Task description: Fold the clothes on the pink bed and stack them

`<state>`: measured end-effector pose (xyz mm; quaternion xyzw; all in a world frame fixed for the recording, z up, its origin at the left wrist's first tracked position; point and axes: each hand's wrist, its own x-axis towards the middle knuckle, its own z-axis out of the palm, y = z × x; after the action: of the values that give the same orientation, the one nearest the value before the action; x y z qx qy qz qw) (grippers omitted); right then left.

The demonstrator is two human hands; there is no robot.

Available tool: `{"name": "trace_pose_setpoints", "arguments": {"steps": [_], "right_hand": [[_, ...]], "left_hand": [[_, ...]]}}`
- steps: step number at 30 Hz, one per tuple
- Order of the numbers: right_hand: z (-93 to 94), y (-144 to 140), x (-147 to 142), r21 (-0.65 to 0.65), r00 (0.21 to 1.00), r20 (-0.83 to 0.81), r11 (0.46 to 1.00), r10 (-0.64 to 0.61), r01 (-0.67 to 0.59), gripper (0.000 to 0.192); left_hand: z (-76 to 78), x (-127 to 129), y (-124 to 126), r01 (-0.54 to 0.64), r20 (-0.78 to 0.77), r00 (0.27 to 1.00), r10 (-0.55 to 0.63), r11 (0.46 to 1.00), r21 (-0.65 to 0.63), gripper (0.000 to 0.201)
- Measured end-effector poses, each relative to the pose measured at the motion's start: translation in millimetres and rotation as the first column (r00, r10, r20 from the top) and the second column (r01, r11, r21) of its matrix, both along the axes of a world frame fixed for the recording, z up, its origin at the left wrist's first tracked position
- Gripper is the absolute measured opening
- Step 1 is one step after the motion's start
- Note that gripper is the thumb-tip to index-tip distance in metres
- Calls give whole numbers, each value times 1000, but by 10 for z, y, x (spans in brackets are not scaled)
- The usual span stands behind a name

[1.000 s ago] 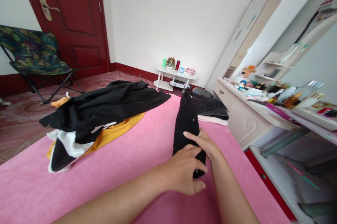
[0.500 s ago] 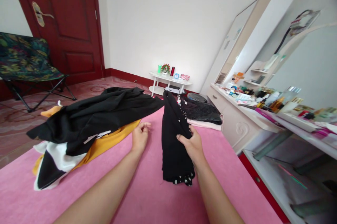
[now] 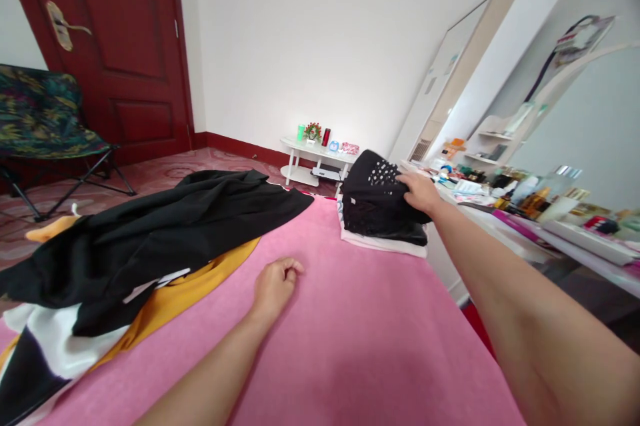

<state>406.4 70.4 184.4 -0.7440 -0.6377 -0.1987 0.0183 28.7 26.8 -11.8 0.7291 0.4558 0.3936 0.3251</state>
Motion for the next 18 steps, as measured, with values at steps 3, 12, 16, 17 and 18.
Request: {"name": "trace_pose_setpoints", "arguments": {"steps": [3, 12, 16, 17, 18], "right_hand": [[-565, 30, 21, -161, 992, 22, 979, -126, 128, 68], [-954, 44, -158, -37, 970, 84, 972, -227, 230, 48], [-857, -43, -101, -42, 977, 73, 978, -202, 206, 48], [-860, -43, -103, -58, 974, 62, 973, -220, 223, 48], [-858, -26, -115, -79, 970, 48, 967, -240, 243, 47]], "left_hand": [[-3, 16, 0, 15, -48, 999, -15, 1000, 1, 33], [-1, 22, -6, 18, -122, 992, -17, 1000, 8, 33], [25, 25, -22, 12, -139, 990, -12, 1000, 0, 33], [34, 26, -27, 4, -147, 989, -4, 1000, 0, 32], [42, 26, -31, -3, -155, 988, 4, 1000, 2, 32]]}}
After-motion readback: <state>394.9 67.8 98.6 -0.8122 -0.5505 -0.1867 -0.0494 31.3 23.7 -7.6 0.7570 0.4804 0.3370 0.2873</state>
